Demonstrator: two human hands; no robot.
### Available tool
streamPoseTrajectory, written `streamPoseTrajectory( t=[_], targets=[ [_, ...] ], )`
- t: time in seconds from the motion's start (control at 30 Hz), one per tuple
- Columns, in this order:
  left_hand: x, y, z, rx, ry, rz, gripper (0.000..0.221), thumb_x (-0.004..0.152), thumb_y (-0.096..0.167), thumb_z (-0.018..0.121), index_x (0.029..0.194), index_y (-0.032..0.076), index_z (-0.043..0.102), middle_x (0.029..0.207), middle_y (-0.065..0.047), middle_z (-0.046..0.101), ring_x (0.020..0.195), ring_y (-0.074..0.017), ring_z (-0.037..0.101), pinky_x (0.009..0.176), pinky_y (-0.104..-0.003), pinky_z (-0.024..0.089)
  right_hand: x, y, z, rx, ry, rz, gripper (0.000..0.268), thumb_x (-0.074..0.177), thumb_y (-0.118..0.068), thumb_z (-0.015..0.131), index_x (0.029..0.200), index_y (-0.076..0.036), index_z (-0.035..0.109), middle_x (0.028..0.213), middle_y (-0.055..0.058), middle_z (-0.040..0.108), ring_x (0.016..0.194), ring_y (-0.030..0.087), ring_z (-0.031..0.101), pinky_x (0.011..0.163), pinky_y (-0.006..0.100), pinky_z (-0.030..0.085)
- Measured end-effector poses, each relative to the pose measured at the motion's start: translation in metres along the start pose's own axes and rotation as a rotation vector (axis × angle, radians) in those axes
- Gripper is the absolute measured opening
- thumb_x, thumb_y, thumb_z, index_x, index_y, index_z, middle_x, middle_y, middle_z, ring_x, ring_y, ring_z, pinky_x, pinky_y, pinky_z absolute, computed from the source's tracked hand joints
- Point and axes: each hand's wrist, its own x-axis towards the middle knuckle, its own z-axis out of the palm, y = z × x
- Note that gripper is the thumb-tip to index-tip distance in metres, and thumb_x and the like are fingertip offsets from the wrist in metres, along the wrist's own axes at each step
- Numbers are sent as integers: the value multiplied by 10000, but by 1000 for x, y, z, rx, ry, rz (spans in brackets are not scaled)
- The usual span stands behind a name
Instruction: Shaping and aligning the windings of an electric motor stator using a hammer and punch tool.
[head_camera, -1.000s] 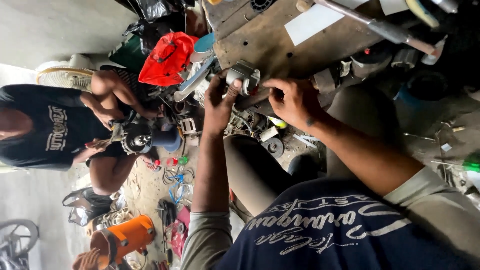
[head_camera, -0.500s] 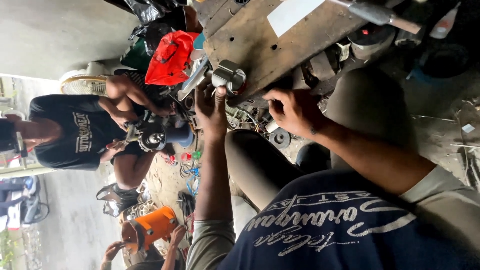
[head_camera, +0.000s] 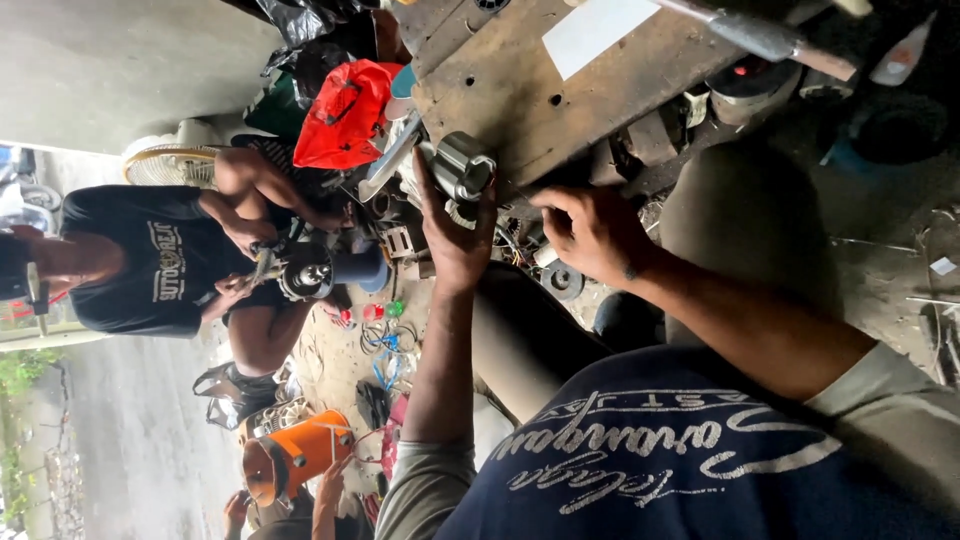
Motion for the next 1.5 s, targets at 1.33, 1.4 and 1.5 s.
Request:
streamPoseTrajectory(
  t=[1.33,1.4,1.5],
  targets=[
    [-21,-48,18,-197,165,220,780,888,178,845,1535,37,432,1427,-194,559,1301,-400,578,1098,-495,444,62,-20,17,-29,-2,-380,57,1016,-64,750,1055,-101,770,854,85,701,819,305,712,721,390,568],
    [-21,-48,18,-211,158,202,784,897,182,840,1550,55,424,1430,-185,560,1295,-396,578,1095,-492,454,64,-15,20,-9,-8,-406,60,1020,-67,743,1056,-104,775,860,72,712,825,297,716,728,387,572],
    [-23,-50,15,-216,135,170,791,909,193,832,1571,83,413,1444,-179,556,1287,-396,580,1093,-488,457,64,-17,24,-2,13,-424,58,1021,-60,737,1043,-99,773,846,80,713,814,312,720,703,390,575]
  ],
)
